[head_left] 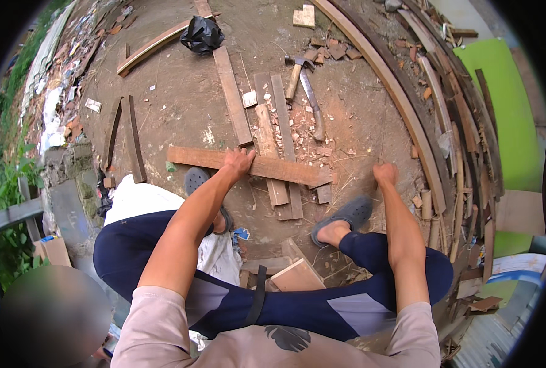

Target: The person assembles a wooden frame by aligning planks, inserting nails, and hammering them into place. They then use a hand saw to cut a plank to size.

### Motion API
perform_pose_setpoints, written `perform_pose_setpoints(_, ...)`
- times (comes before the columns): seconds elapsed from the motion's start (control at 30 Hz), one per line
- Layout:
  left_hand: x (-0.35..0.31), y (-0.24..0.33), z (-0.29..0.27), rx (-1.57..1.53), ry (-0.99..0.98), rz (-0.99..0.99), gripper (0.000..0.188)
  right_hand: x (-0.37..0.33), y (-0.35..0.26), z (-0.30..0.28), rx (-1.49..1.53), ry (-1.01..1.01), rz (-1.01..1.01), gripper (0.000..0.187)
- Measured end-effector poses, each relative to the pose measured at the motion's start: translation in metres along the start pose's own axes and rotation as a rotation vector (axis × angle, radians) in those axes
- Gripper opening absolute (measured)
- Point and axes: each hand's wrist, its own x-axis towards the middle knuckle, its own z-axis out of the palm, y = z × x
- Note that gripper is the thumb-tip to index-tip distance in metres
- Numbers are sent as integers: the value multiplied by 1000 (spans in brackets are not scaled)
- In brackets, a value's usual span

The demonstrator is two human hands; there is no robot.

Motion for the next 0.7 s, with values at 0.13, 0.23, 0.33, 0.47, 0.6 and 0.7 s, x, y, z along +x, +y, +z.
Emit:
perform_pose_setpoints(0.13, 1, 17, -16, -64, 37, 28, 43, 47, 61, -84, -31, 10, -237, 42)
perform_pose_setpoints(0.23, -12, 10, -25, -80, 16, -32, 37, 3, 26, -148, 183, 50, -286, 33)
perform_pose_setpoints(0.33, -8, 5, -25, -100, 71, -79, 49, -54, -6, -226, 212, 22, -344, 26)
perform_pose_setpoints(0.47, -7, 17, -30, -30, 32, -152, 72, -157, -52, -296, 408, -117, -233, 24)
perform_pose_setpoints(0.6, -5, 24, -25, -7, 10, -216, 70, -197, -48, -292, 576, -47, -430, 22)
perform_pose_setpoints(0.7, -3, 21, -18, -149, 16, -263, 74, -202, -32, -256, 813, -60, -476, 23)
